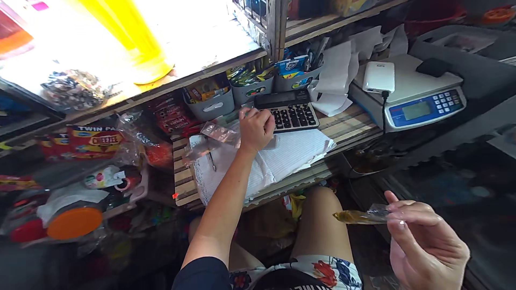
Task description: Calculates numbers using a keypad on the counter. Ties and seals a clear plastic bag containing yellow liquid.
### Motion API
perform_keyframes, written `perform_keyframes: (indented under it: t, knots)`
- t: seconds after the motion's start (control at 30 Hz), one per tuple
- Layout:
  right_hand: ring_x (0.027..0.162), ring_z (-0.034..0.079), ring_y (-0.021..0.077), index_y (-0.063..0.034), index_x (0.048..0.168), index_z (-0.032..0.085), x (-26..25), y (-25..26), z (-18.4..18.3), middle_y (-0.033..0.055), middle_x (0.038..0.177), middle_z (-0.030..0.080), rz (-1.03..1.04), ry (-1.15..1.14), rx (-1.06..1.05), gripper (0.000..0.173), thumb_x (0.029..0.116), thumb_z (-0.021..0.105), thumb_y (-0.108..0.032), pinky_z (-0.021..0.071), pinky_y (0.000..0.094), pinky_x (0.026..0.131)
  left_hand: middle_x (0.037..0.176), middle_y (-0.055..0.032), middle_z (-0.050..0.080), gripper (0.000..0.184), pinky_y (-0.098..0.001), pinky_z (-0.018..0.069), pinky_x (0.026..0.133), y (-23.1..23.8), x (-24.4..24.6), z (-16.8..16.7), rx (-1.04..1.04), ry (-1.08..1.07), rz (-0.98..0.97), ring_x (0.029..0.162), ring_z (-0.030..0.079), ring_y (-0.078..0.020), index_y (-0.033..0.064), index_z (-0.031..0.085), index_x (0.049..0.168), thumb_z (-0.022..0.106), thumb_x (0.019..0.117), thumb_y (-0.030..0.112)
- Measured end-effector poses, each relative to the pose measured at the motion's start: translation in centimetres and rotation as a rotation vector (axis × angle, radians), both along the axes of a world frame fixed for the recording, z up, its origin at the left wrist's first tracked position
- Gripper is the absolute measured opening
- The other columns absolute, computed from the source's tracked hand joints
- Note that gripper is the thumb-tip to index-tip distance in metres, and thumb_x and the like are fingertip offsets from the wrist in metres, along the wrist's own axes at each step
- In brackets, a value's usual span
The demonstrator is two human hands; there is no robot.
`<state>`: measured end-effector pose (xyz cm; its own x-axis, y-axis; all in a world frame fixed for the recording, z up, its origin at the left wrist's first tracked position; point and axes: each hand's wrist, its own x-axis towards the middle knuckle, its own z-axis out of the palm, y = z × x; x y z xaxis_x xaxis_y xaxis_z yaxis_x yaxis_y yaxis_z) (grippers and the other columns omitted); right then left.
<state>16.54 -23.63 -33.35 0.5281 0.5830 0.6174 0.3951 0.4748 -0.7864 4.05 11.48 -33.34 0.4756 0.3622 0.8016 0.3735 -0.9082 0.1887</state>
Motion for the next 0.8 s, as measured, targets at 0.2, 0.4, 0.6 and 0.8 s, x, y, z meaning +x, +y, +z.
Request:
perform_keyframes:
  t: [0.2, 0.4, 0.6, 0.8]
  knots:
    - [0.107, 0.064, 0.0029, -0.0298, 0.104, 0.073, 0.0, 0.3, -0.4, -0.0191, 0.099, 0.067, 0.017, -0.002, -0.005, 0.008, 0.0982, 0.069, -0.026, 0.0383, 0.0415, 0.119, 0.135, -0.0055, 0.062, 0.045, -0.0562, 0.025, 0.119, -1.2, 1.4, 0.0, -0.07, 0.412, -0.203, 0.132, 0.049, -0.0313, 0.0358, 0.072, 0.128, 0.037, 0.1069, 0.053]
    - [0.106, 0.064, 0.0015, -0.0306, 0.104, 0.073, 0.1, 0.3, -0.4, -0.0203, 0.098, 0.067, 0.016, -0.006, -0.016, 0.008, 0.0983, 0.069, -0.027, 0.0389, 0.04, 0.119, 0.123, -0.0035, 0.068, 0.034, -0.0518, 0.0331, 0.114, -1.2, 1.2, 0.3, -0.088, 0.246, -0.145, 0.126, 0.054, -0.0285, 0.0186, 0.075, 0.109, 0.047, 0.1061, 0.038]
    - [0.106, 0.064, 0.0021, -0.0298, 0.104, 0.074, 0.0, 0.6, -0.7, -0.0195, 0.098, 0.067, 0.016, 0.005, -0.017, 0.008, 0.0976, 0.07, -0.026, 0.0379, 0.0411, 0.119, 0.117, -0.0102, 0.067, 0.03, -0.0519, 0.0446, 0.094, 0.1, 0.3, 0.4, -0.191, 0.063, 0.037, 0.111, 0.059, -0.0319, 0.0093, 0.071, 0.11, 0.045, 0.1059, 0.022]
    - [0.107, 0.063, 0.0015, -0.0307, 0.105, 0.073, 0.0, 0.8, -0.9, -0.0204, 0.099, 0.066, 0.014, 0.0, -0.019, 0.009, 0.0979, 0.069, -0.027, 0.0382, 0.0403, 0.119, 0.124, -0.0112, 0.065, 0.029, -0.0522, 0.0447, 0.096, -0.1, 0.6, 0.1, -0.195, 0.133, -0.007, 0.116, 0.057, -0.0331, 0.01, 0.072, 0.115, 0.05, 0.1045, 0.025]
